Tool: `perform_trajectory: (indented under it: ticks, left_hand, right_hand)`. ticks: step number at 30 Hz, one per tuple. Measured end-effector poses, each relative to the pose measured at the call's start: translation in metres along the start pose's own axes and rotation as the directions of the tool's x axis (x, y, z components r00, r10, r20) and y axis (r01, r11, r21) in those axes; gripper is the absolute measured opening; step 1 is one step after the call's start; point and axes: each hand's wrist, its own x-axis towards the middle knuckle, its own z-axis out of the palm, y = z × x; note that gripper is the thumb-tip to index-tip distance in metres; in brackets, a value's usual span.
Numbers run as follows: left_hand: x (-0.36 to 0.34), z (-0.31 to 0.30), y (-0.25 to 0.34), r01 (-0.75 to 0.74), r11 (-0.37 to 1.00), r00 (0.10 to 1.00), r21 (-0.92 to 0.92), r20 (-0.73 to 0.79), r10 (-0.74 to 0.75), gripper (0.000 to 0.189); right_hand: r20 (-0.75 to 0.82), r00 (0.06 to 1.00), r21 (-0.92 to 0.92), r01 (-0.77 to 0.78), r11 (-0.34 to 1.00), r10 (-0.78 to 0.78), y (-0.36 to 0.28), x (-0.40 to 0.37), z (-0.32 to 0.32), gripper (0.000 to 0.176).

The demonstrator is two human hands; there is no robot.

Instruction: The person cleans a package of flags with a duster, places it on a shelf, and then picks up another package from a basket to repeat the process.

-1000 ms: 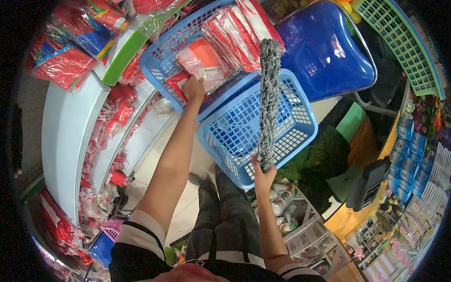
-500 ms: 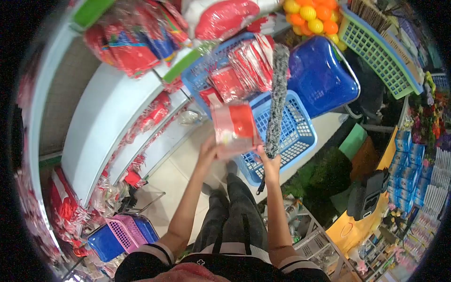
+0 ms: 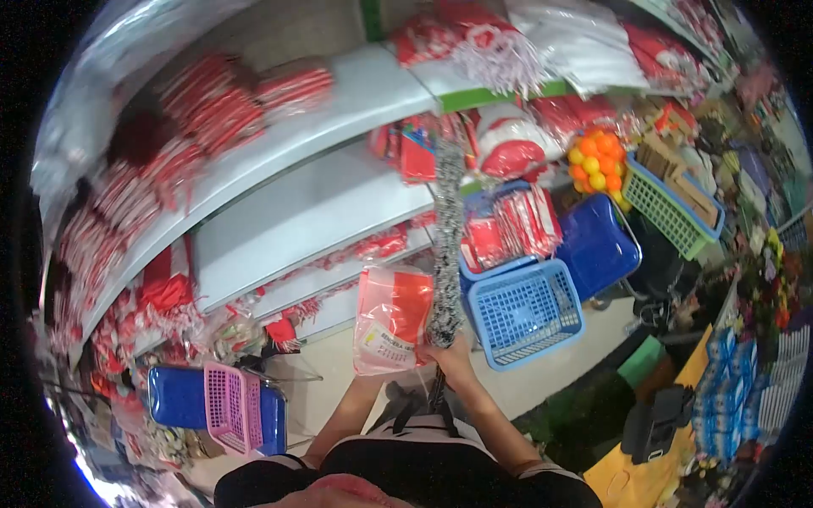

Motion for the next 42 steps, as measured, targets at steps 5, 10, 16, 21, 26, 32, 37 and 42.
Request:
perform_trajectory:
  ticks: [5,10,16,21,26,32,37,42]
  left_hand:
    - [-0.025,0.014,0.062,-0.099,0.825,0.993,-0.557,-0.003,0.118,0.062]
    - [-0.050,0.003,0.092,-0.246,0.778,0.954,-0.579,-0.004,0.299,0.059]
    - [-0.071,-0.005,0.107,-0.347,0.732,0.907,-0.587,-0.013,0.420,0.057]
    - [-0.087,-0.011,0.112,-0.347,0.712,0.918,-0.610,-0.064,0.392,0.054]
    - [-0.079,0.052,0.124,-0.411,0.906,0.911,0.101,0.001,0.413,0.059]
    - [-0.079,0.021,0.119,-0.419,0.402,0.781,0.814,0.097,0.617,0.055]
    - [-0.092,-0.025,0.122,-0.348,0.929,0.920,-0.125,-0.239,0.312,0.051]
    - [-0.083,-0.082,0.057,-0.154,0.821,0.987,-0.550,-0.050,0.151,0.050]
  right_hand:
    - [0.472,0.855,-0.555,0.478,0.681,-0.215,-0.056,-0.023,0.036,0.029]
    - [0.783,0.591,-0.619,0.711,0.335,0.194,-0.092,-0.014,0.023,0.046]
    - [0.680,0.727,-0.712,0.626,0.318,0.093,-0.097,-0.009,0.059,0.049]
    - [0.689,0.716,-0.642,0.674,0.366,-0.111,-0.082,-0.005,0.079,0.048]
    - [0.392,0.909,-0.325,0.279,0.903,-0.140,-0.058,-0.033,0.133,0.042]
    - [0.331,0.913,0.044,0.235,0.971,-0.236,-0.030,-0.030,0.154,0.052]
    - [0.441,0.843,0.105,-0.389,0.915,0.307,-0.041,-0.020,0.135,0.039]
    - [0.285,0.899,-0.020,0.353,0.935,-0.333,-0.022,-0.019,0.156,0.024]
